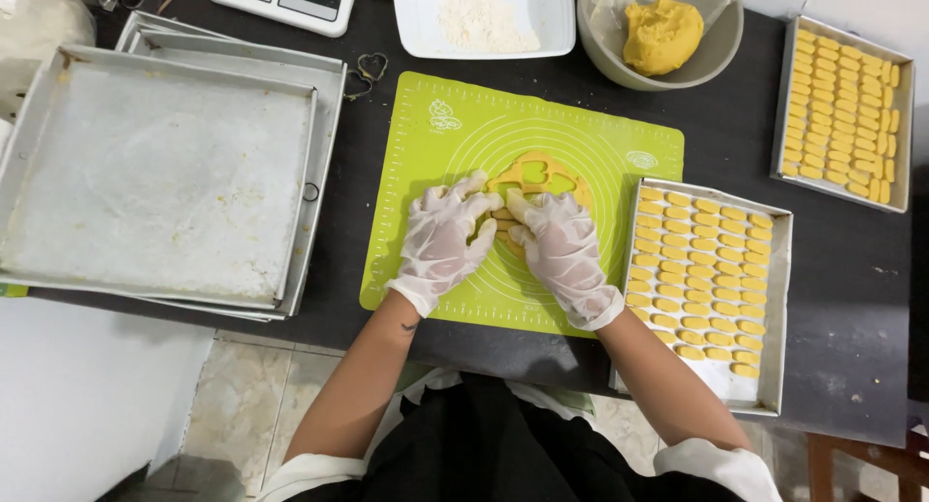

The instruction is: Cutting cookie shapes from rolled-out dough using a cutter and arranging them on a baking tray.

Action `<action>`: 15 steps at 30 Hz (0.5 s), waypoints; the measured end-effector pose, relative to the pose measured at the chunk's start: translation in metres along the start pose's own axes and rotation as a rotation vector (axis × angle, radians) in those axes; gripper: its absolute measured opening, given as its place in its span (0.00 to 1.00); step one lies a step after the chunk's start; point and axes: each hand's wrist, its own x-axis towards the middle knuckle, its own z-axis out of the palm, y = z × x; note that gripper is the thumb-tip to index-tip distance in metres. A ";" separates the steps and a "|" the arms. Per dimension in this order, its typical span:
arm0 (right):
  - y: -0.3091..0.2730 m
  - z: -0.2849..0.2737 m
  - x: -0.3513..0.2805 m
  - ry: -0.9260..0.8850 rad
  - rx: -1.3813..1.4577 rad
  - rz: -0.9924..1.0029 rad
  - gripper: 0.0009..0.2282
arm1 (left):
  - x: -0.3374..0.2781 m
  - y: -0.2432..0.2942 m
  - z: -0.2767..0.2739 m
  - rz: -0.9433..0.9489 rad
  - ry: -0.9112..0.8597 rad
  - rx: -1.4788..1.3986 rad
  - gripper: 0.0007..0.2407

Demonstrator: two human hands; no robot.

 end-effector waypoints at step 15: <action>0.006 0.056 0.022 -0.089 0.036 0.073 0.38 | 0.000 -0.003 0.003 -0.020 -0.070 0.030 0.14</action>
